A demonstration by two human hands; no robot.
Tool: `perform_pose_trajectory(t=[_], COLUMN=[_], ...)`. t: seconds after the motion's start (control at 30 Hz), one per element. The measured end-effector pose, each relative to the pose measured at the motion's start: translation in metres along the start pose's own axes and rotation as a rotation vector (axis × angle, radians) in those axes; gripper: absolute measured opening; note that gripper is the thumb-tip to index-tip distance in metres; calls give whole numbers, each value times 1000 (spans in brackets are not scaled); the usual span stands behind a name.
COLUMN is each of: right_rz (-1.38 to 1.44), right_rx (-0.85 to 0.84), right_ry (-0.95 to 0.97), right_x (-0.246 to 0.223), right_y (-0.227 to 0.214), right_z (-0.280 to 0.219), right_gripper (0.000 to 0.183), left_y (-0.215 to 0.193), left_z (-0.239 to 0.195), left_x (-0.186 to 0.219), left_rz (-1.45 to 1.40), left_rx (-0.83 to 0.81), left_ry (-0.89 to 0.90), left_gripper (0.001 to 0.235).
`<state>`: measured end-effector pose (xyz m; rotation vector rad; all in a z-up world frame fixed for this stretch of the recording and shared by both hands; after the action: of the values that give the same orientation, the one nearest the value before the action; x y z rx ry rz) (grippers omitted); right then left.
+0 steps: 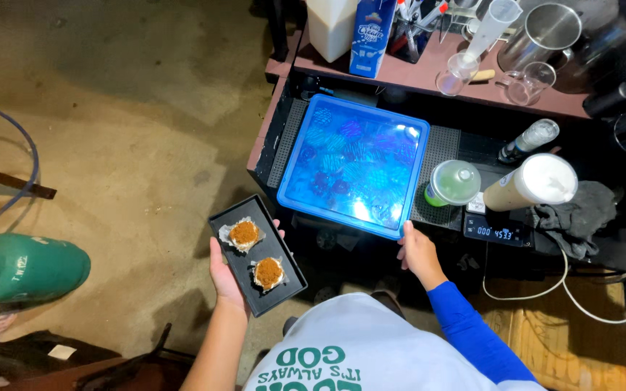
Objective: The person prepares a tray with drinks and pastries, secures a lid onto a cup, and carries the tray to a table to serve it.
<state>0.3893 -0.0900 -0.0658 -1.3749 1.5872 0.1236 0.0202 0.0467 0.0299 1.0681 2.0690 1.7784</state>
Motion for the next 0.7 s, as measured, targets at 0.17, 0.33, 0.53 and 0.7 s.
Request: perform_pose_trajectory(t=[0.17, 0.33, 0.53, 0.7], right_rz=[485, 622, 720, 778], right_rx=[-259, -208, -106, -48], right_ry=[38, -98, -121, -86], right_x=[31, 43, 51, 49], right_y=[35, 47, 52, 55], right_z=[12, 22, 24, 23], right_gripper=[67, 57, 50, 53], left_y=[3, 9, 8, -1], left_z=[4, 9, 4, -2], left_x=[0, -1, 4, 14], left_rz=[7, 7, 3, -21], left_rx=[-43, -83, -81, -8], left_ry=[16, 34, 75, 101], left_gripper=[95, 94, 92, 91])
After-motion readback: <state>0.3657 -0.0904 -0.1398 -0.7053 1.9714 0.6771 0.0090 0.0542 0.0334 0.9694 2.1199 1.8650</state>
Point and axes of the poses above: each hand's wrist, its own z-axis towards the middle knuckle, its own y-axis out of the palm, x = y × z, the point moved 6 cm from there along z, towards the middle knuckle, and after that the axes turned 2 degrees about -x, right-handed, at the moved point
